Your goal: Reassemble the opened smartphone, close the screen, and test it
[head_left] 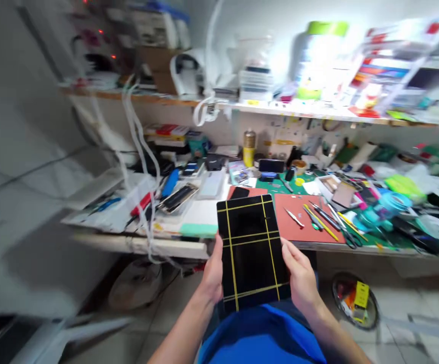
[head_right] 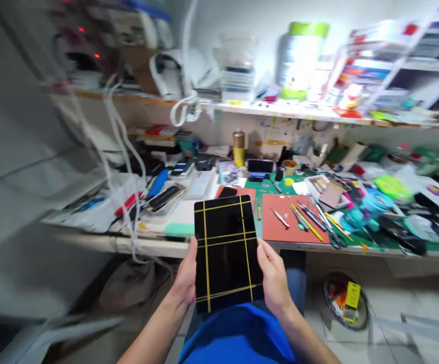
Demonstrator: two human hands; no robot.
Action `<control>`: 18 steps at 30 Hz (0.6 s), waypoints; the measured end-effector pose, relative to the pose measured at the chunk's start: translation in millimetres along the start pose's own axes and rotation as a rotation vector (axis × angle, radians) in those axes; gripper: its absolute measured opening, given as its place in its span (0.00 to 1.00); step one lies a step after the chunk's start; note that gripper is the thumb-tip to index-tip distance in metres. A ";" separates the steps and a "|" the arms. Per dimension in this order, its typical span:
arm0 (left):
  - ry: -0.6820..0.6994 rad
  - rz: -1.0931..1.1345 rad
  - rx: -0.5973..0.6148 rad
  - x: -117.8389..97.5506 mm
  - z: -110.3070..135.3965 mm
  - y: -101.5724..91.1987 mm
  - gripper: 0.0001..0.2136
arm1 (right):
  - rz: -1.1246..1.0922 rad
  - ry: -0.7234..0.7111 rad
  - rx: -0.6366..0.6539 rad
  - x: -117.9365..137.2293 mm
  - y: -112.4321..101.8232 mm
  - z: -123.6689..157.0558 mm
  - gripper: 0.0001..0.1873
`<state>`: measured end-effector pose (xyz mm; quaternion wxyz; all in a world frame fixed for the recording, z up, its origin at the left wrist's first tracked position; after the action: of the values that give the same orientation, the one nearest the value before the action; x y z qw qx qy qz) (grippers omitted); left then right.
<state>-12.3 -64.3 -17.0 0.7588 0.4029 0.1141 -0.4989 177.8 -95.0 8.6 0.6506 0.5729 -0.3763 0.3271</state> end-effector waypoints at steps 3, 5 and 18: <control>-0.075 -0.144 0.081 23.6 -6.4 21.8 0.33 | -0.017 -0.072 -0.070 11.7 -35.2 17.7 0.21; -0.052 -0.292 0.028 33.7 -16.8 27.6 0.31 | -0.040 -0.134 -0.132 25.2 -61.8 11.0 0.21; -0.146 -0.780 0.170 87.8 -77.9 153.2 0.37 | 0.279 -0.433 -0.606 148.7 -208.9 -15.8 0.18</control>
<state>177.5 -39.0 -41.8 0.4827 0.3542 0.1624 -0.7843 433.4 -107.3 31.9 0.6451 0.3541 -0.6584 0.1579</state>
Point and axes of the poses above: each hand's wrist, its own z-axis away from the middle knuckle, its own y-axis out of the palm, x = y × z, the point moved 5 cm from there along -z, towards the middle knuckle, and after that the axes turned 10 degrees about -z, right-handed, at the moved point
